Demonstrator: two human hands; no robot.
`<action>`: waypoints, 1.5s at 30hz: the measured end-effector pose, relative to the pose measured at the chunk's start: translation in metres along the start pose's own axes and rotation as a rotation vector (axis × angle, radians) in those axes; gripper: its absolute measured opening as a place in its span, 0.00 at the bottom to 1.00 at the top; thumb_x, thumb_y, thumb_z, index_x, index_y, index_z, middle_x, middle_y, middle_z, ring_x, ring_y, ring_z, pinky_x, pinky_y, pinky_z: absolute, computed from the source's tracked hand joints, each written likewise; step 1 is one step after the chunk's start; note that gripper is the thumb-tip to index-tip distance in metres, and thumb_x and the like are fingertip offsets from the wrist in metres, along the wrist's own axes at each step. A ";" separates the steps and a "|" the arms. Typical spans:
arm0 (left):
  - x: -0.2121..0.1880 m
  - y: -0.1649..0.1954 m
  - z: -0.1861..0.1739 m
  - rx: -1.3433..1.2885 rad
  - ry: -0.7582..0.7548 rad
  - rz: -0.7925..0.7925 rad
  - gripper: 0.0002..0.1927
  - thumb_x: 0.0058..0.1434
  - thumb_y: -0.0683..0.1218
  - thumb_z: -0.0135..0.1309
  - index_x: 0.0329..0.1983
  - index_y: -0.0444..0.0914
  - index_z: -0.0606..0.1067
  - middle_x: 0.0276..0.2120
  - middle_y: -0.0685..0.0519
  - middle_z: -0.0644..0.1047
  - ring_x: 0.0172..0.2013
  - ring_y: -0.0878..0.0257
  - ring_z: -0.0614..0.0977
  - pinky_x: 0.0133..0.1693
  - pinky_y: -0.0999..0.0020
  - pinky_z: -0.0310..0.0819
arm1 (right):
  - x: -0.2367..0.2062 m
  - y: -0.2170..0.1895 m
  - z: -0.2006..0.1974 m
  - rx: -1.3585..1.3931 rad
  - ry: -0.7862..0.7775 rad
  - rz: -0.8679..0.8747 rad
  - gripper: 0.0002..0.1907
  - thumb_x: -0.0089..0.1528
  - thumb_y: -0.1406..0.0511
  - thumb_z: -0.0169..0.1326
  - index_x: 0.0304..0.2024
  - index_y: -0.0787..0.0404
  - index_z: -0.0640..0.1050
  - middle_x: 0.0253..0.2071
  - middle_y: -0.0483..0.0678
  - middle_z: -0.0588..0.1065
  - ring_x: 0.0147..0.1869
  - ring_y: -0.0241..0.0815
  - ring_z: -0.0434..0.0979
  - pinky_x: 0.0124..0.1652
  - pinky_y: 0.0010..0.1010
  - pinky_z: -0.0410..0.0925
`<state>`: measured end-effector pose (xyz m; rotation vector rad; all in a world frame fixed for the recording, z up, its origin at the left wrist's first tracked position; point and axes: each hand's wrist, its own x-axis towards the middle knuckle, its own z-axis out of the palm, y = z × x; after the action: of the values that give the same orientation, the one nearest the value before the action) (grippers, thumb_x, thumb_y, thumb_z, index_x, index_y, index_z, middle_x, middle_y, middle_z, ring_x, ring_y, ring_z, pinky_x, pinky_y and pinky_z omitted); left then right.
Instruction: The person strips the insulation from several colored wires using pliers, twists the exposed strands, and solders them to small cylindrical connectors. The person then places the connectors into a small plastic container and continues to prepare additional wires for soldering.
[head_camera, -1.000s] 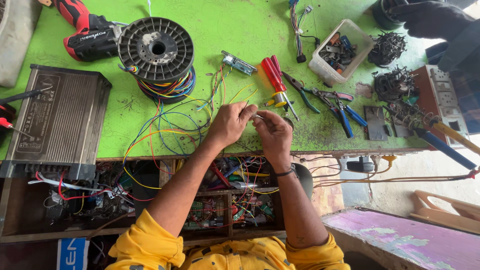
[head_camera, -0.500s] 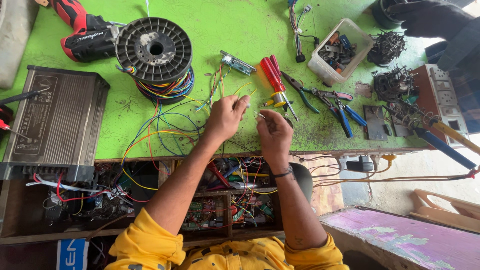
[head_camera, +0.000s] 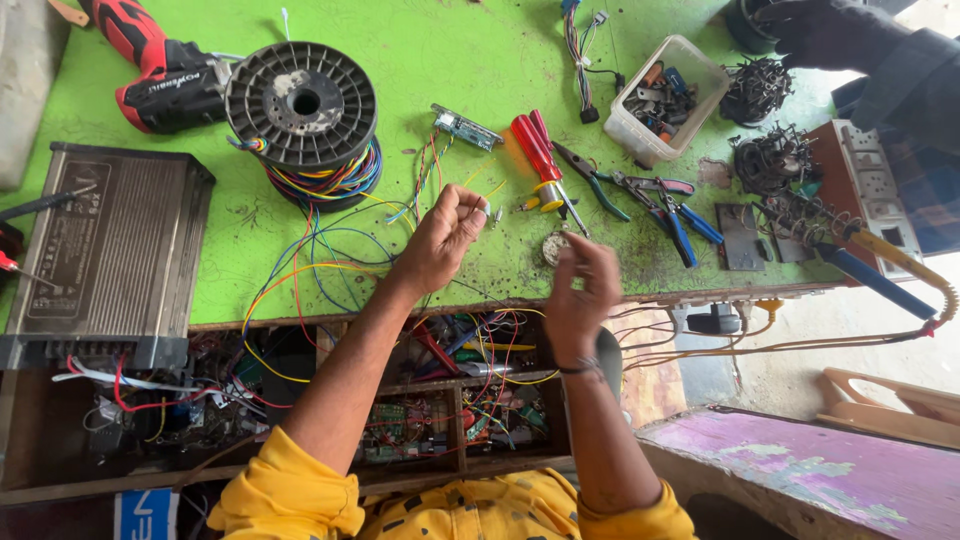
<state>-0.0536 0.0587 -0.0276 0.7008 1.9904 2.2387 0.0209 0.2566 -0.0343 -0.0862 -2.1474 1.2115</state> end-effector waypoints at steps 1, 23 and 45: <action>0.001 -0.003 0.001 0.028 -0.004 0.034 0.11 0.78 0.49 0.47 0.51 0.35 0.68 0.35 0.58 0.73 0.35 0.72 0.74 0.38 0.75 0.72 | 0.000 0.004 -0.010 -0.107 0.064 -0.069 0.08 0.69 0.67 0.55 0.49 0.62 0.80 0.42 0.51 0.77 0.39 0.44 0.78 0.37 0.34 0.72; -0.176 0.062 0.001 -0.122 -0.087 -0.744 0.07 0.61 0.42 0.62 0.40 0.34 0.83 0.26 0.57 0.81 0.26 0.72 0.76 0.30 0.75 0.70 | 0.102 0.095 -0.120 -0.766 -0.178 -0.026 0.32 0.63 0.57 0.64 0.62 0.68 0.69 0.58 0.62 0.71 0.63 0.61 0.67 0.58 0.56 0.61; -0.167 0.070 0.012 -0.316 0.223 -0.587 0.09 0.64 0.43 0.56 0.45 0.36 0.79 0.31 0.51 0.85 0.17 0.72 0.73 0.20 0.77 0.68 | 0.168 0.066 -0.070 -0.231 -0.156 -0.407 0.24 0.65 0.64 0.62 0.63 0.55 0.71 0.59 0.52 0.72 0.61 0.44 0.75 0.53 0.36 0.75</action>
<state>0.1175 0.0017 -0.0081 -0.1580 1.5722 2.2265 -0.0862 0.4064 0.0243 0.3413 -2.2876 0.7553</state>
